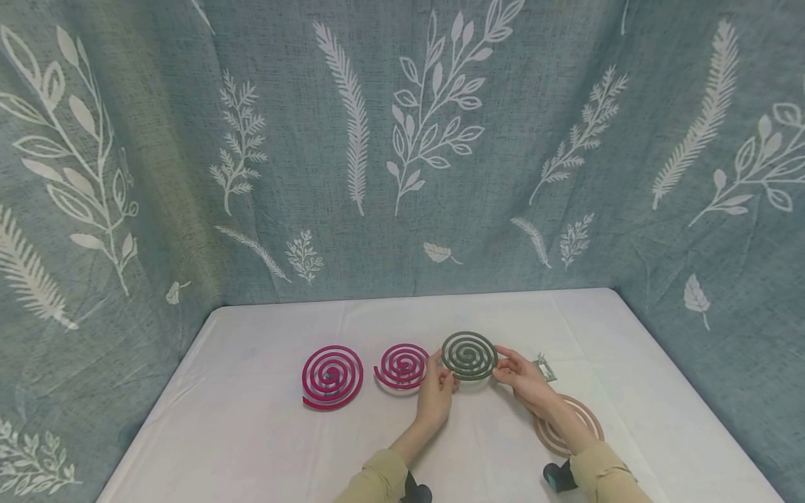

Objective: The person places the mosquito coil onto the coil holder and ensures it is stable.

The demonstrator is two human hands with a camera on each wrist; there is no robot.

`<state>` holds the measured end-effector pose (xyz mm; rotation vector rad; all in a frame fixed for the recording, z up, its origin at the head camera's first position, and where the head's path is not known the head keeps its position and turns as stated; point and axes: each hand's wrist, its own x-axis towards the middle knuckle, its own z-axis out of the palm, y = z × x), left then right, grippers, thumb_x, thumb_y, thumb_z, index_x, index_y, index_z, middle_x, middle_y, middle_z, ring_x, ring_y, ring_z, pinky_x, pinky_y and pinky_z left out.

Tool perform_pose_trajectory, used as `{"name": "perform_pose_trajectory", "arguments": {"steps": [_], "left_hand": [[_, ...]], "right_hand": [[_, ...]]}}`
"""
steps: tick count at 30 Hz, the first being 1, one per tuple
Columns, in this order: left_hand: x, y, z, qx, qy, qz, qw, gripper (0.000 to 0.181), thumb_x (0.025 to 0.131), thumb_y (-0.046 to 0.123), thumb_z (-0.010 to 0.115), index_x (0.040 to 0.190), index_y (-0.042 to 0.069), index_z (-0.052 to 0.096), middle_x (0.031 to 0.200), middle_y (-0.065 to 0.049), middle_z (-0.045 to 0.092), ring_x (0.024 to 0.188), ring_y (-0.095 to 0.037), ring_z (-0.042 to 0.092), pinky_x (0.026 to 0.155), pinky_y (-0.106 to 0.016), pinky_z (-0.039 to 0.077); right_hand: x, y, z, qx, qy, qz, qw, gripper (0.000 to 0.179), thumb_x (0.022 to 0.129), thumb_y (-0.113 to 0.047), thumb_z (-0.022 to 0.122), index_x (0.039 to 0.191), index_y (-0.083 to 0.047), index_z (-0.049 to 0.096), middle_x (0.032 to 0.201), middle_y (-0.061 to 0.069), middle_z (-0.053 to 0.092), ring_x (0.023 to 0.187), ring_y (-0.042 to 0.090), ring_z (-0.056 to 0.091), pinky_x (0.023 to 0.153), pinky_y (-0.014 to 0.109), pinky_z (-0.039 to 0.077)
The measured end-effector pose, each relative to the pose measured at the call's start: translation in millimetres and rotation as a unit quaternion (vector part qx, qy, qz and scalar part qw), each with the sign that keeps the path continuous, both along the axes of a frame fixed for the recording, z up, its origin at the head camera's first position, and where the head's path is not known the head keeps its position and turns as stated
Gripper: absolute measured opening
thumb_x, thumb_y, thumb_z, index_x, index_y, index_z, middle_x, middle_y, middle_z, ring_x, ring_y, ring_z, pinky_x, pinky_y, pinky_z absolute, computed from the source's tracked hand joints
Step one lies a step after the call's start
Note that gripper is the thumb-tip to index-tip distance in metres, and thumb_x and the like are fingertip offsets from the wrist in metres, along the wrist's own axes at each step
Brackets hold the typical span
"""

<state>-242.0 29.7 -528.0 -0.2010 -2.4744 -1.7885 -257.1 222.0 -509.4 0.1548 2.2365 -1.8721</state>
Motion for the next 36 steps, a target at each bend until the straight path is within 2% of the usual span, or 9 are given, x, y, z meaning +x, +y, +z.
{"name": "perform_pose_trajectory", "arguments": {"steps": [13,19,22,28,36], "left_hand": [[0.6,-2.1,1.1,0.003,-0.009,-0.016,0.9998,0.05,0.094,0.0,0.049,0.141,-0.002,0.032,0.086,-0.007,0.06,0.074,-0.011,0.058,0.065,-0.017,0.046],[1.8,-3.1,4.5,0.023,-0.014,-0.03,0.9992,0.067,0.08,-0.008,0.057,0.141,-0.006,0.03,0.086,-0.011,0.06,0.071,-0.005,0.049,0.064,-0.012,0.042],[1.6,-3.3,5.1,0.028,-0.025,-0.037,0.9986,0.075,0.076,-0.006,0.061,0.142,-0.005,0.028,0.087,-0.011,0.06,0.071,-0.004,0.047,0.064,-0.01,0.04],[2.0,-5.4,4.6,0.025,-0.011,-0.05,0.9984,0.081,0.078,0.008,0.072,0.143,-0.008,0.025,0.086,-0.012,0.059,0.071,-0.003,0.047,0.066,-0.013,0.042],[0.5,-7.8,4.1,0.025,-0.016,-0.06,0.9977,0.081,0.08,0.009,0.072,0.143,-0.009,0.024,0.086,-0.013,0.058,0.072,-0.004,0.045,0.065,-0.013,0.04]], "right_hand": [[1.0,-0.8,-1.3,0.011,0.004,0.002,0.9999,0.061,0.092,-0.009,0.058,0.145,-0.002,0.03,0.106,0.004,0.053,0.093,0.009,0.052,0.083,0.019,0.049],[1.1,-1.2,-2.4,0.015,0.008,0.004,0.9998,0.061,0.092,-0.008,0.058,0.145,-0.001,0.03,0.106,0.005,0.053,0.092,0.009,0.052,0.082,0.018,0.049],[0.4,-1.3,-3.0,0.018,0.008,0.002,0.9998,0.061,0.092,-0.008,0.058,0.145,-0.001,0.03,0.106,0.005,0.054,0.092,0.009,0.052,0.082,0.018,0.049],[-0.1,-0.9,-3.0,0.02,0.012,0.006,0.9997,0.06,0.091,-0.007,0.058,0.144,-0.001,0.031,0.105,0.005,0.055,0.09,0.009,0.053,0.081,0.018,0.049],[0.8,2.5,1.0,0.04,0.021,0.036,0.9983,0.062,0.09,-0.009,0.061,0.144,0.0,0.031,0.104,0.005,0.056,0.088,0.009,0.054,0.077,0.018,0.048]]}}
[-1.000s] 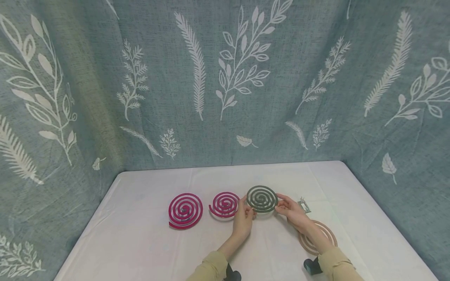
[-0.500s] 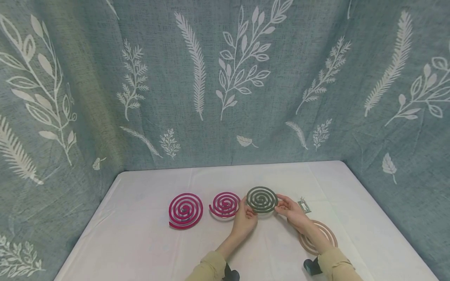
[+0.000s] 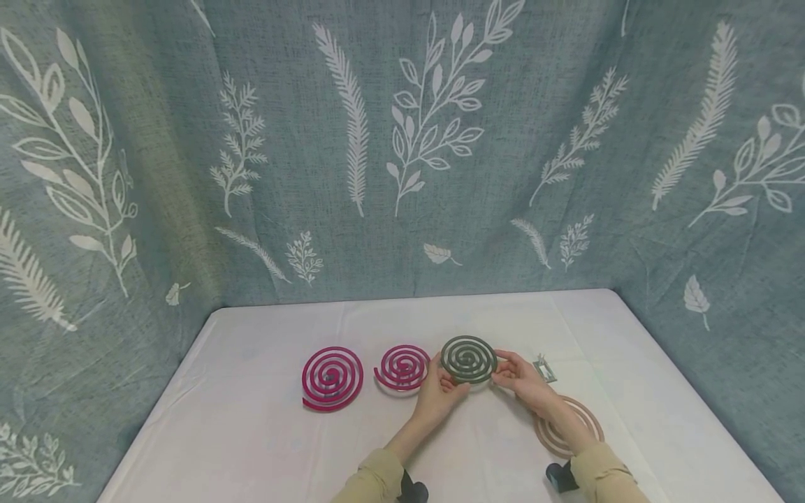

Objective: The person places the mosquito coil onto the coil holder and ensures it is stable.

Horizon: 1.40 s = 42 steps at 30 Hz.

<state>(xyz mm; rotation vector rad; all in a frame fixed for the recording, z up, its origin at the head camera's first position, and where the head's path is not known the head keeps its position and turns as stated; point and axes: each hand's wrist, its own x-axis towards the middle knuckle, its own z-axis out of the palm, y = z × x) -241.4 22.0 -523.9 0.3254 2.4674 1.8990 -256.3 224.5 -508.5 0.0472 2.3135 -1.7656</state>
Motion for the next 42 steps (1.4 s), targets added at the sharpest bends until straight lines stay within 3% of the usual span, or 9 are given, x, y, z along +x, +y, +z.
{"name": "perform_pose_trajectory", "arguments": {"steps": [5,11,17,26,42], "left_hand": [[-2.6,0.1,-2.1,-0.011,-0.002,0.0,0.9999,0.081,0.08,0.01,0.073,0.143,-0.009,0.024,0.086,-0.012,0.058,0.071,-0.005,0.046,0.064,-0.014,0.04],[-4.3,0.8,-3.7,-0.019,0.004,0.004,0.9998,0.08,0.08,0.009,0.073,0.142,-0.009,0.026,0.084,-0.01,0.058,0.07,-0.003,0.045,0.064,-0.014,0.04],[-5.3,0.8,-4.5,-0.027,0.006,0.004,0.9996,0.079,0.08,0.008,0.073,0.142,-0.01,0.026,0.083,-0.009,0.058,0.069,-0.002,0.045,0.064,-0.014,0.041],[-5.9,-0.1,-3.1,-0.029,0.014,0.0,0.9995,0.079,0.08,0.009,0.072,0.141,-0.012,0.026,0.083,-0.01,0.057,0.069,-0.001,0.046,0.064,-0.014,0.042],[-2.5,0.5,-1.2,-0.024,0.016,-0.001,0.9996,0.08,0.08,0.01,0.072,0.141,-0.013,0.025,0.084,-0.012,0.057,0.07,-0.003,0.045,0.063,-0.014,0.042]], "right_hand": [[-0.7,3.6,-0.4,-0.007,0.004,0.019,0.9998,0.065,0.089,-0.009,0.062,0.143,0.002,0.028,0.105,0.006,0.056,0.088,0.007,0.054,0.078,0.017,0.048],[-1.0,3.4,-2.1,-0.02,-0.002,0.009,0.9998,0.064,0.089,-0.006,0.062,0.143,0.0,0.028,0.101,0.003,0.056,0.087,0.008,0.054,0.076,0.017,0.048],[-0.1,2.5,-3.2,0.011,0.013,0.01,0.9998,0.071,0.089,-0.007,0.062,0.148,-0.003,0.022,0.099,0.003,0.054,0.086,0.009,0.051,0.073,0.017,0.045],[-0.5,-0.3,-2.8,0.033,0.013,0.013,0.9993,0.067,0.091,-0.008,0.06,0.148,-0.005,0.026,0.097,0.002,0.052,0.085,0.01,0.05,0.072,0.018,0.045],[-0.1,2.5,-1.7,0.028,0.012,0.028,0.9991,0.068,0.09,-0.01,0.06,0.148,-0.003,0.025,0.096,0.002,0.052,0.084,0.01,0.049,0.071,0.018,0.045]]}}
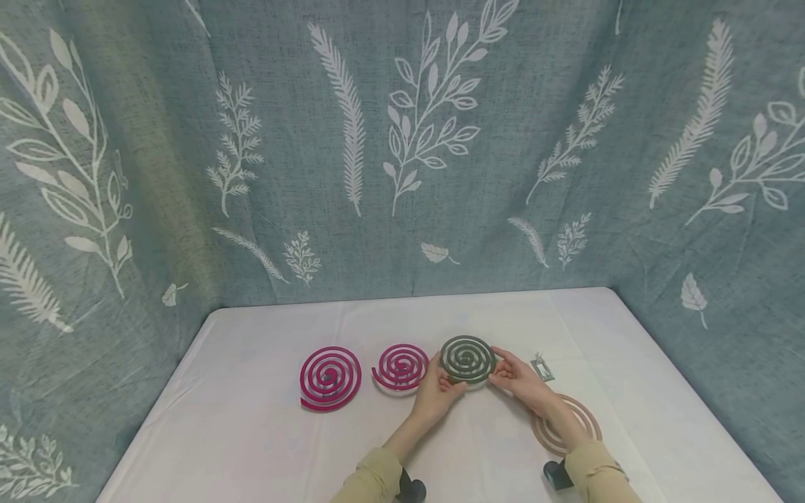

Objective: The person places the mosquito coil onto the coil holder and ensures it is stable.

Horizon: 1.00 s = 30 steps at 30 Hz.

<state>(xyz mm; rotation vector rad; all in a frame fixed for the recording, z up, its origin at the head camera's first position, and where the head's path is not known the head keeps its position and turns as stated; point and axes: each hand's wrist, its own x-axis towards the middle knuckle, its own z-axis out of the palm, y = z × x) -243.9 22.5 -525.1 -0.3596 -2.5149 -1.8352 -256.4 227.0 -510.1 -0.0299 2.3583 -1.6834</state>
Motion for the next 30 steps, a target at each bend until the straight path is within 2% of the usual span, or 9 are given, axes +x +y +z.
{"name": "perform_pose_trajectory", "arguments": {"steps": [14,21,30], "left_hand": [[0.5,-0.5,0.7,0.004,0.002,-0.003,1.0,0.08,0.08,0.009,0.073,0.141,-0.014,0.025,0.085,-0.013,0.057,0.07,-0.004,0.046,0.063,-0.014,0.041],[-0.3,0.2,0.8,0.0,-0.013,-0.001,0.9999,0.08,0.081,0.011,0.072,0.142,-0.012,0.025,0.086,-0.01,0.056,0.07,-0.002,0.045,0.064,-0.014,0.041],[0.0,-0.4,0.0,-0.001,-0.007,-0.002,1.0,0.079,0.081,0.01,0.072,0.141,-0.013,0.025,0.084,-0.01,0.056,0.068,-0.002,0.045,0.063,-0.014,0.041]], "right_hand": [[-1.0,0.8,0.9,-0.01,-0.01,-0.001,0.9999,0.068,0.09,-0.008,0.061,0.148,-0.003,0.026,0.097,0.002,0.052,0.085,0.01,0.049,0.072,0.018,0.045],[-1.3,2.0,-0.1,-0.017,-0.006,0.003,0.9998,0.068,0.09,-0.008,0.061,0.147,-0.002,0.026,0.096,0.002,0.051,0.083,0.009,0.048,0.071,0.017,0.044],[-2.1,2.5,-2.5,-0.018,-0.004,0.006,0.9998,0.067,0.09,-0.008,0.06,0.148,-0.003,0.026,0.095,0.002,0.051,0.084,0.01,0.049,0.072,0.017,0.045]]}}
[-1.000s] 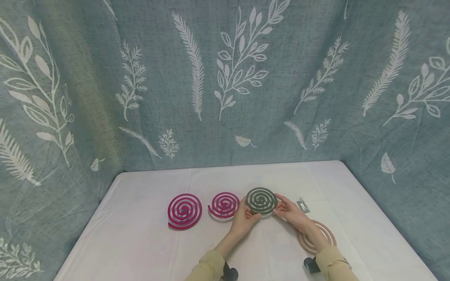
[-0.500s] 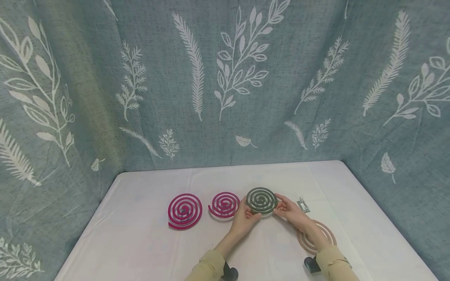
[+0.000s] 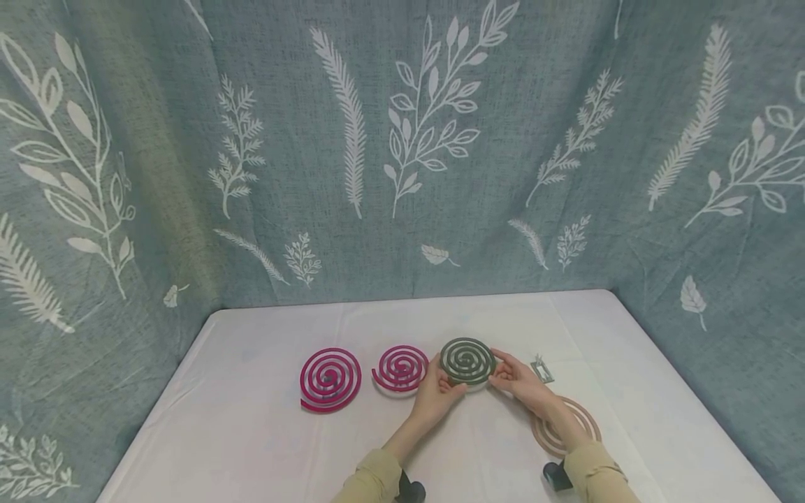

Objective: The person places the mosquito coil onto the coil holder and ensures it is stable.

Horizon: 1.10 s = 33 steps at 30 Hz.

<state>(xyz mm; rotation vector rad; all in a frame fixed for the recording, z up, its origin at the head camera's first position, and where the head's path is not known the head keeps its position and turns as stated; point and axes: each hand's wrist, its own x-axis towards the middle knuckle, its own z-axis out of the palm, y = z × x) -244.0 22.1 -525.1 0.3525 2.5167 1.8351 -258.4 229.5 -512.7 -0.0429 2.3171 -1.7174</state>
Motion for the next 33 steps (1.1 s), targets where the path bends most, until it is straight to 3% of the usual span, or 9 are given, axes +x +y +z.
{"name": "perform_pose_trajectory", "arguments": {"steps": [9,25,33], "left_hand": [[4.1,-1.5,2.8,0.033,0.012,-0.007,0.9994,0.081,0.08,0.006,0.072,0.141,-0.014,0.024,0.084,-0.015,0.057,0.069,-0.004,0.044,0.061,-0.013,0.039],[3.3,-2.2,2.1,0.014,0.02,-0.01,0.9997,0.08,0.08,0.009,0.072,0.141,-0.013,0.025,0.085,-0.015,0.058,0.069,-0.003,0.045,0.063,-0.013,0.04],[2.2,-1.8,2.4,0.003,0.008,-0.007,0.9999,0.08,0.08,0.011,0.072,0.141,-0.012,0.025,0.086,-0.012,0.058,0.07,-0.003,0.046,0.064,-0.015,0.042]], "right_hand": [[3.2,-1.1,3.0,-0.001,-0.002,-0.001,1.0,0.068,0.09,-0.009,0.061,0.148,-0.002,0.026,0.097,0.002,0.051,0.084,0.009,0.047,0.071,0.017,0.044],[3.4,-2.1,3.0,0.009,-0.003,-0.004,1.0,0.068,0.09,-0.011,0.061,0.148,-0.003,0.026,0.097,0.002,0.051,0.084,0.009,0.048,0.071,0.017,0.045],[4.0,-2.6,3.8,0.012,-0.005,-0.005,0.9999,0.068,0.091,-0.012,0.061,0.148,-0.004,0.025,0.097,0.002,0.051,0.084,0.01,0.047,0.072,0.018,0.045]]}}
